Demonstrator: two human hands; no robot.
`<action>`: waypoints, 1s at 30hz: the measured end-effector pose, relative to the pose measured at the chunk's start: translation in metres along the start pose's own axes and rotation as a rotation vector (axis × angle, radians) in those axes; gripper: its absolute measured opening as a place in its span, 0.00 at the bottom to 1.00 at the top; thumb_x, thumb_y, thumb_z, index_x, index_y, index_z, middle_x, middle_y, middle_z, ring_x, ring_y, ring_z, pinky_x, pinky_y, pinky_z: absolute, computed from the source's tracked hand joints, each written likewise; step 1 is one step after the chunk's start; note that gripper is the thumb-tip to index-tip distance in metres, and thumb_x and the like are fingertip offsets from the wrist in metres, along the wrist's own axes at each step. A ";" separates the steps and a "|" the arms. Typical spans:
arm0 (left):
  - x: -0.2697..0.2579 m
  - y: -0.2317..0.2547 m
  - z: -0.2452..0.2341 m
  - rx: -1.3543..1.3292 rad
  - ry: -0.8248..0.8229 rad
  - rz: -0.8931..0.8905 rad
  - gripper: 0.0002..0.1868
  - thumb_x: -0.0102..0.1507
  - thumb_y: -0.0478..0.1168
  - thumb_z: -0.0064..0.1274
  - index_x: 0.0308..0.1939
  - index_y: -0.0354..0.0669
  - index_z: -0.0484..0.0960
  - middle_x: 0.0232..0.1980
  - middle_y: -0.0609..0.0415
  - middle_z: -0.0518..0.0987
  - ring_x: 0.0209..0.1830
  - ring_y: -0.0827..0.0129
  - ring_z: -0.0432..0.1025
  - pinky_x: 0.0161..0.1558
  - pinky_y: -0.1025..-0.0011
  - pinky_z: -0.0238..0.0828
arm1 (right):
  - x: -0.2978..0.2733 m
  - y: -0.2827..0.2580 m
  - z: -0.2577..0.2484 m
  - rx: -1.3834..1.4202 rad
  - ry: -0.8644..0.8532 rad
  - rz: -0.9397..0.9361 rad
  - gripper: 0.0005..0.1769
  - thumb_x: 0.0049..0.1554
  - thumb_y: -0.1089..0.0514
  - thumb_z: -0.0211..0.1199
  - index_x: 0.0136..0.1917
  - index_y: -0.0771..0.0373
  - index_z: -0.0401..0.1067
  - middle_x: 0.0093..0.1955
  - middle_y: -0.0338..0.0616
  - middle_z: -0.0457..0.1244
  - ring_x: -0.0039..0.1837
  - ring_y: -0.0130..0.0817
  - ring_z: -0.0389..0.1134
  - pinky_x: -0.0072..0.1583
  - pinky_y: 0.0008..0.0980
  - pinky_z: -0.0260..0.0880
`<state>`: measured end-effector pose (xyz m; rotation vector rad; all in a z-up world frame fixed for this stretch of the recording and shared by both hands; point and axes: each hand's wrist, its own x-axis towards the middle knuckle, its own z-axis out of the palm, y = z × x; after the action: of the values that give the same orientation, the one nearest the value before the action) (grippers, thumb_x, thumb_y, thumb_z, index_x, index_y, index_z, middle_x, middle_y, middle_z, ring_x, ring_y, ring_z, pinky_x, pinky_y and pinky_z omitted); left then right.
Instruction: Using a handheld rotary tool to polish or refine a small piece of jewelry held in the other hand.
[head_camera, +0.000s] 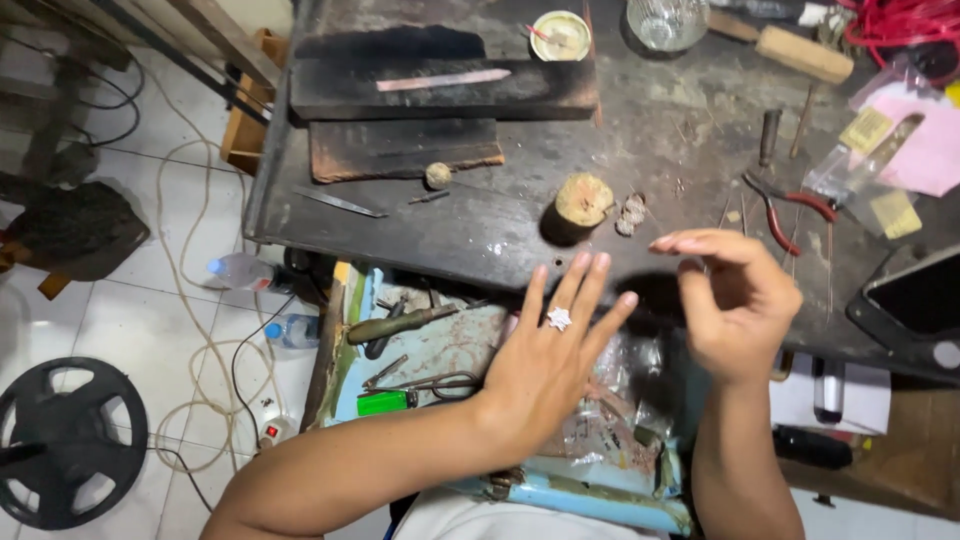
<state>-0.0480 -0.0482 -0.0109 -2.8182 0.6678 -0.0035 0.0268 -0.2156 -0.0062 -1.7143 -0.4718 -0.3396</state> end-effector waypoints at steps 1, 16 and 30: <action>0.000 0.006 0.016 -0.010 -0.008 0.012 0.62 0.51 0.80 0.46 0.82 0.61 0.44 0.85 0.42 0.43 0.85 0.48 0.37 0.79 0.43 0.36 | -0.001 -0.001 0.000 -0.006 0.003 0.015 0.09 0.64 0.80 0.51 0.52 0.73 0.67 0.50 0.60 0.66 0.56 0.51 0.73 0.63 0.43 0.78; 0.004 0.024 0.079 -0.219 -0.017 -0.006 0.52 0.62 0.76 0.38 0.83 0.62 0.40 0.85 0.36 0.35 0.85 0.41 0.28 0.76 0.32 0.24 | 0.009 0.003 0.011 -0.041 -0.140 -0.010 0.10 0.55 0.82 0.61 0.43 0.73 0.76 0.40 0.56 0.70 0.43 0.42 0.73 0.51 0.38 0.75; 0.007 -0.020 0.007 -0.331 0.181 0.219 0.34 0.58 0.58 0.60 0.67 0.54 0.76 0.76 0.47 0.60 0.81 0.46 0.50 0.78 0.33 0.38 | 0.016 0.002 0.009 0.178 -0.438 0.027 0.20 0.58 0.55 0.67 0.59 0.69 0.75 0.62 0.62 0.67 0.64 0.48 0.70 0.61 0.48 0.71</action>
<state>-0.0321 -0.0321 -0.0128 -3.0639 1.1094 -0.1202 0.0410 -0.2054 -0.0018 -1.6174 -0.7725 0.1018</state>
